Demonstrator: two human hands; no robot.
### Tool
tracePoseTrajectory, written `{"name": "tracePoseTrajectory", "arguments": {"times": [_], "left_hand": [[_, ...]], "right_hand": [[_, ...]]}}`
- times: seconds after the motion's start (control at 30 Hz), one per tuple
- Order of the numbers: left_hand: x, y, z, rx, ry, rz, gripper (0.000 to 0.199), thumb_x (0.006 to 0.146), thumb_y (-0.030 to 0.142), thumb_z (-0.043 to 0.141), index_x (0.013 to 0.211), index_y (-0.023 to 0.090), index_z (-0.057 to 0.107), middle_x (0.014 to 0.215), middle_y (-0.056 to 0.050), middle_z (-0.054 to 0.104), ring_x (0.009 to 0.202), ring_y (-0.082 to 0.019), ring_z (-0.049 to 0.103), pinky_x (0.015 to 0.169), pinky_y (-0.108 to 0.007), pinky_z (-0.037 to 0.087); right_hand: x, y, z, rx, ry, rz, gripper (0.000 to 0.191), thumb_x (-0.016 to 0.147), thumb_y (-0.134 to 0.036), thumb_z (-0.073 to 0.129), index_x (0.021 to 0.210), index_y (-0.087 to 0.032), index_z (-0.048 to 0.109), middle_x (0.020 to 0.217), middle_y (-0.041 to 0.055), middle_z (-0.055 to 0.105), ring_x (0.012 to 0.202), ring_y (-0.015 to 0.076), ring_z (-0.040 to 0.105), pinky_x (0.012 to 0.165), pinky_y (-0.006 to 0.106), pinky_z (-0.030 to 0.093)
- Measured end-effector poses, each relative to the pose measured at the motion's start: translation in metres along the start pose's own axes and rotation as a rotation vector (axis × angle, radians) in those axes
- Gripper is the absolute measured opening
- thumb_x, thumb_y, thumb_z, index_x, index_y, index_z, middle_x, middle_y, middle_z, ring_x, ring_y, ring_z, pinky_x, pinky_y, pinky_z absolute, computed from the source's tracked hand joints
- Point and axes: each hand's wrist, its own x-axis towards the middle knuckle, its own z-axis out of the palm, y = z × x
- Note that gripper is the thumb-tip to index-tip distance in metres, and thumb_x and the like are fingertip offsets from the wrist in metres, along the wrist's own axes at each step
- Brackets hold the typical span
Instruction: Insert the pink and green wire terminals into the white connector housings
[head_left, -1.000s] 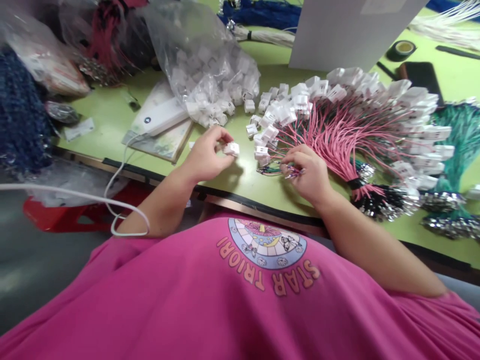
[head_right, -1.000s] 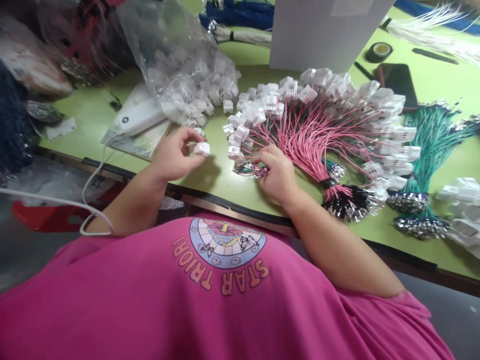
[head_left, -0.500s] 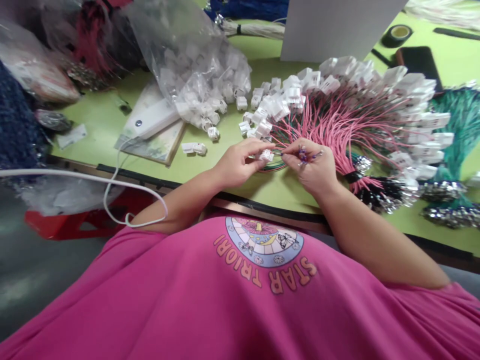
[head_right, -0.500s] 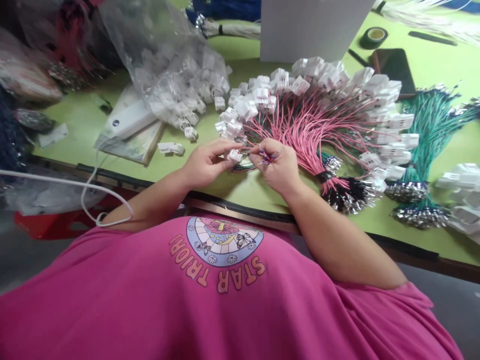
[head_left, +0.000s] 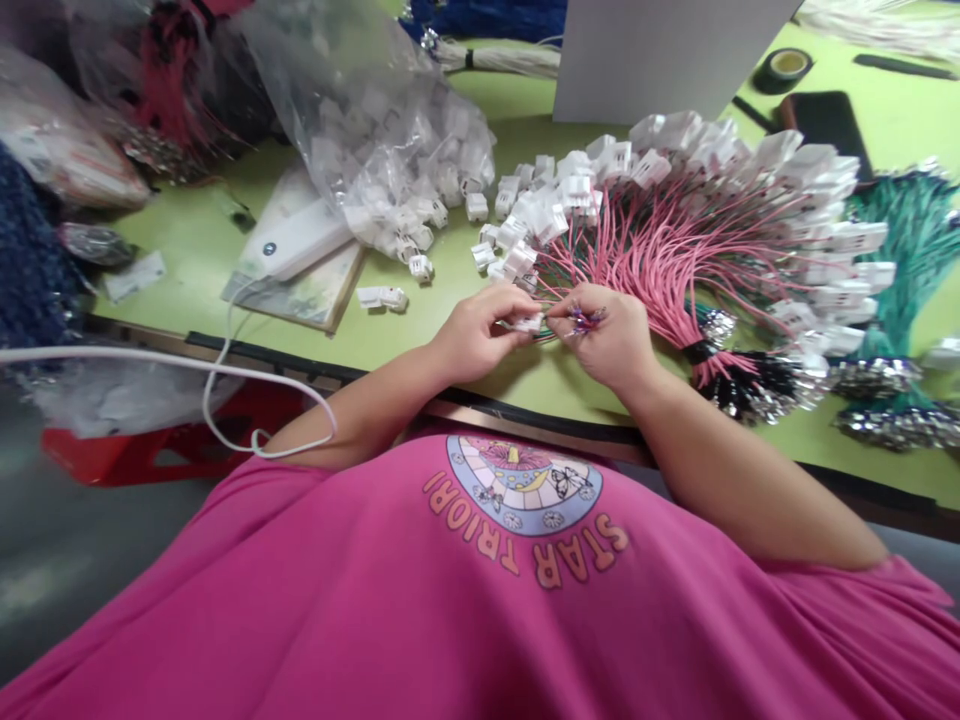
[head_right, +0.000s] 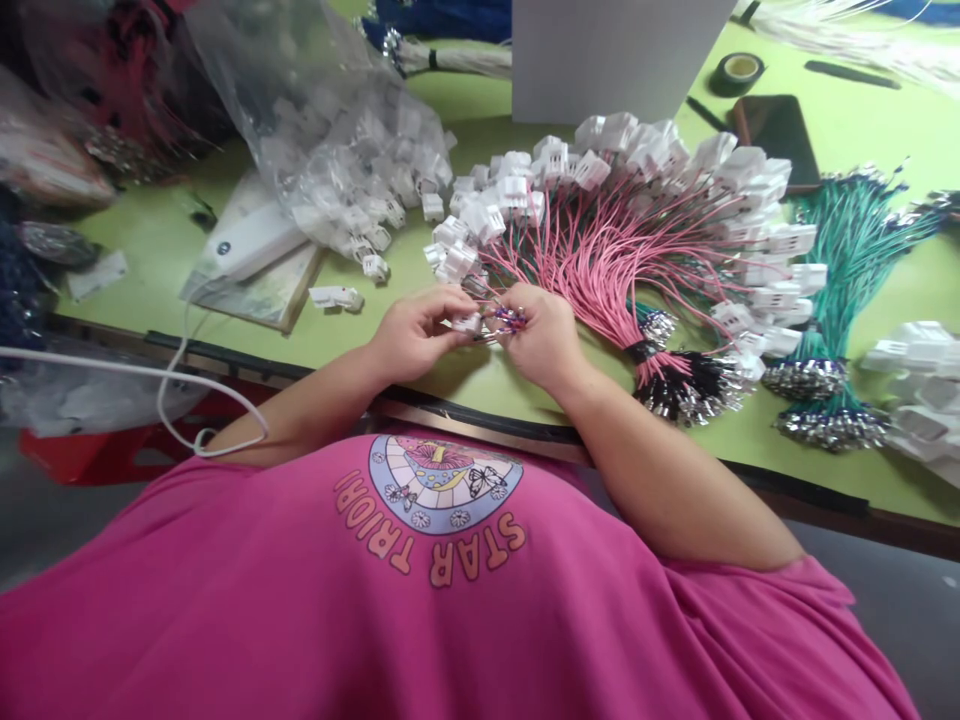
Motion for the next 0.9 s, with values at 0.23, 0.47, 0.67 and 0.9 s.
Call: {"name": "tracePoseTrajectory", "arguments": {"times": [0.23, 0.47, 0.67, 0.9], "left_hand": [[0.002, 0.008, 0.000, 0.044, 0.022, -0.039, 0.025, 0.086, 0.038, 0.072, 0.104, 0.021, 0.073, 0.105, -0.009, 0.073, 0.096, -0.018, 0.067, 0.081, -0.032, 0.054], [0.003, 0.004, 0.006, 0.015, 0.013, 0.014, 0.022, 0.084, 0.035, 0.074, 0.099, 0.020, 0.075, 0.094, -0.007, 0.073, 0.085, -0.015, 0.066, 0.078, -0.031, 0.053], [0.000, 0.005, 0.002, -0.066, 0.013, -0.082, 0.027, 0.082, 0.038, 0.077, 0.101, 0.019, 0.076, 0.096, -0.008, 0.074, 0.086, -0.015, 0.068, 0.076, -0.029, 0.055], [0.002, 0.005, 0.002, -0.408, 0.107, -0.421, 0.053, 0.067, 0.051, 0.087, 0.104, 0.017, 0.072, 0.097, -0.006, 0.076, 0.082, -0.017, 0.073, 0.078, -0.034, 0.062]], "right_hand": [[0.000, -0.001, -0.002, -0.069, -0.049, 0.052, 0.013, 0.083, -0.024, 0.061, 0.077, -0.019, 0.071, 0.075, 0.0030, 0.071, 0.068, 0.0148, 0.061, 0.065, 0.029, 0.044], [-0.002, 0.005, 0.001, -0.196, -0.094, 0.018, 0.015, 0.078, -0.022, 0.059, 0.064, -0.019, 0.065, 0.066, 0.0032, 0.066, 0.063, 0.0147, 0.057, 0.062, 0.028, 0.039], [-0.001, 0.004, -0.003, -0.143, -0.104, 0.021, 0.015, 0.081, -0.026, 0.061, 0.070, -0.019, 0.068, 0.068, 0.0026, 0.066, 0.065, 0.0148, 0.059, 0.063, 0.029, 0.042], [0.001, 0.001, -0.012, 0.197, -0.031, -0.051, 0.030, 0.080, -0.050, 0.073, 0.089, -0.023, 0.067, 0.095, 0.0055, 0.070, 0.082, 0.0167, 0.063, 0.070, 0.030, 0.049]]}}
